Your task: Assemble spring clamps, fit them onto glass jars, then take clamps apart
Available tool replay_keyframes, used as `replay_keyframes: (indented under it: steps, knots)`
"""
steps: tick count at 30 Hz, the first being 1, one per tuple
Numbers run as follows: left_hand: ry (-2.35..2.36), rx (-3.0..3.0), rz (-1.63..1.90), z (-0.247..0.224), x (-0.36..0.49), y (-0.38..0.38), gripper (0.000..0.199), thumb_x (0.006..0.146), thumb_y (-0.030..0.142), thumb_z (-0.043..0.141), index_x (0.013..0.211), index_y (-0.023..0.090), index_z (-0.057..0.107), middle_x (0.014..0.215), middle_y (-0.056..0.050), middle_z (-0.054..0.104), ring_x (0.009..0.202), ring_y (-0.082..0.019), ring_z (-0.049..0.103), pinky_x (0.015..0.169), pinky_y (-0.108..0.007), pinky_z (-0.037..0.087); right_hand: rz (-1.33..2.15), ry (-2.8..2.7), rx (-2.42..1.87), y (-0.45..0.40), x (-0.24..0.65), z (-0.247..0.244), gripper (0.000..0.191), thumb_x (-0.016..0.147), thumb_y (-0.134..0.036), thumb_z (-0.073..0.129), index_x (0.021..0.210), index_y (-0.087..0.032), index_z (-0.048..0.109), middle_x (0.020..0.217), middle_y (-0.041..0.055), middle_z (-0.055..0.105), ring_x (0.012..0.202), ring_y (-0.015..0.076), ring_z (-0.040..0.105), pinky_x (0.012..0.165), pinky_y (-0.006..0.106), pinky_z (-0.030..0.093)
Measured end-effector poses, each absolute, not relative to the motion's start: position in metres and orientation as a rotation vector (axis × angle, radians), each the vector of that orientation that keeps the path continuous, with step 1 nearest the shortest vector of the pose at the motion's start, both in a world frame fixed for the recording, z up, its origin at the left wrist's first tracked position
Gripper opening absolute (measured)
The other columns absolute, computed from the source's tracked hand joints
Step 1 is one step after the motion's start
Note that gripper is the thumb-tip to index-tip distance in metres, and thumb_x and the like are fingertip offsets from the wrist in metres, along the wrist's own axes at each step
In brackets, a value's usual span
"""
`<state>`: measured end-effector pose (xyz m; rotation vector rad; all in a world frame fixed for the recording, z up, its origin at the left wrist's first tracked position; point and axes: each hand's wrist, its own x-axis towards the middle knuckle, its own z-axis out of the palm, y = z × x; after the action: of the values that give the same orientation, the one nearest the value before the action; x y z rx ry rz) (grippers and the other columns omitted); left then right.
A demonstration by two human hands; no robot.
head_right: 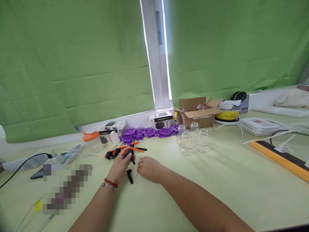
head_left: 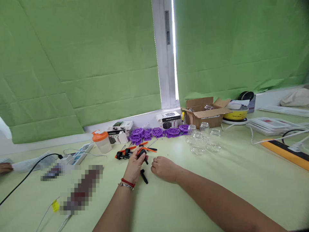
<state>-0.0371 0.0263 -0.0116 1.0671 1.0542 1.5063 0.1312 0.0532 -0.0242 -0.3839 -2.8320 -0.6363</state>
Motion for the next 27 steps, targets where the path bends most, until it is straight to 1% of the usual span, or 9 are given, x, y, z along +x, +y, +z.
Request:
replay_keyframes:
  steps: [3, 6, 10, 13, 16, 20, 27]
  knots:
    - [1.09, 1.127, 1.475, -0.01, -0.035, 0.025, 0.057, 0.067, 0.033, 0.07, 0.117, 0.019, 0.048, 0.085, 0.0, 0.059, 0.076, -0.013, 0.059, 0.082, -0.03, 0.043, -0.455, -2.705, -0.4, 0.049, 0.133, -0.02, 0.016, 0.08, -0.008, 0.045, 0.079, -0.015, 0.06, 0.076, 0.0073, 0.064, 0.075, 0.0185, 0.055, 0.066, 0.03, 0.041]
    - [1.122, 1.199, 1.437, -0.008, -0.032, 0.023, 0.056, 0.067, 0.033, 0.069, 0.118, 0.019, 0.049, 0.085, -0.001, 0.059, 0.077, -0.013, 0.058, 0.081, -0.03, 0.043, -0.036, -2.403, -0.484, 0.044, 0.137, -0.009, 0.016, 0.077, -0.009, 0.047, 0.079, -0.017, 0.061, 0.077, 0.0049, 0.065, 0.072, 0.0153, 0.056, 0.069, 0.028, 0.044]
    - [1.131, 1.278, 1.328, -0.007, -0.026, 0.02, 0.054, 0.067, 0.034, 0.068, 0.116, 0.019, 0.05, 0.091, -0.002, 0.058, 0.077, -0.013, 0.057, 0.081, -0.031, 0.042, 0.556, -1.859, -0.654, 0.046, 0.146, 0.007, 0.01, 0.077, -0.018, 0.052, 0.077, -0.018, 0.062, 0.071, 0.0021, 0.064, 0.062, 0.0126, 0.055, 0.06, 0.025, 0.045]
    - [1.106, 1.359, 1.205, -0.007, -0.02, 0.017, 0.052, 0.069, 0.034, 0.067, 0.116, 0.018, 0.049, 0.094, -0.003, 0.057, 0.078, -0.014, 0.056, 0.081, -0.032, 0.042, 0.834, -1.533, -0.736, 0.055, 0.153, 0.014, 0.01, 0.073, -0.026, 0.06, 0.075, -0.017, 0.062, 0.067, 0.002, 0.063, 0.06, 0.013, 0.056, 0.058, 0.025, 0.046]
    - [1.101, 1.422, 1.097, -0.007, -0.014, 0.014, 0.052, 0.072, 0.033, 0.064, 0.119, 0.019, 0.048, 0.096, -0.003, 0.055, 0.08, -0.014, 0.054, 0.082, -0.033, 0.041, 0.965, -1.392, -0.747, 0.061, 0.157, 0.016, 0.014, 0.069, -0.029, 0.065, 0.074, -0.016, 0.063, 0.066, 0.0018, 0.063, 0.06, 0.0127, 0.056, 0.058, 0.025, 0.046]
    - [1.123, 1.466, 1.024, -0.009, -0.008, 0.011, 0.051, 0.072, 0.03, 0.064, 0.119, 0.018, 0.049, 0.102, -0.005, 0.053, 0.081, -0.013, 0.051, 0.084, -0.032, 0.039, 1.029, -1.345, -0.747, 0.061, 0.156, 0.016, 0.016, 0.066, -0.03, 0.068, 0.073, -0.016, 0.064, 0.064, 0.0012, 0.063, 0.06, 0.0125, 0.056, 0.059, 0.026, 0.047]
    - [1.033, 1.494, 0.97, -0.011, 0.0, 0.009, 0.047, 0.073, 0.025, 0.063, 0.117, 0.018, 0.049, 0.096, -0.003, 0.052, 0.077, -0.012, 0.047, 0.077, -0.029, 0.04, 1.032, -1.388, -0.77, 0.059, 0.148, 0.011, 0.015, 0.066, -0.029, 0.066, 0.072, -0.016, 0.065, 0.066, 0.0021, 0.064, 0.063, 0.0146, 0.059, 0.063, 0.028, 0.049]
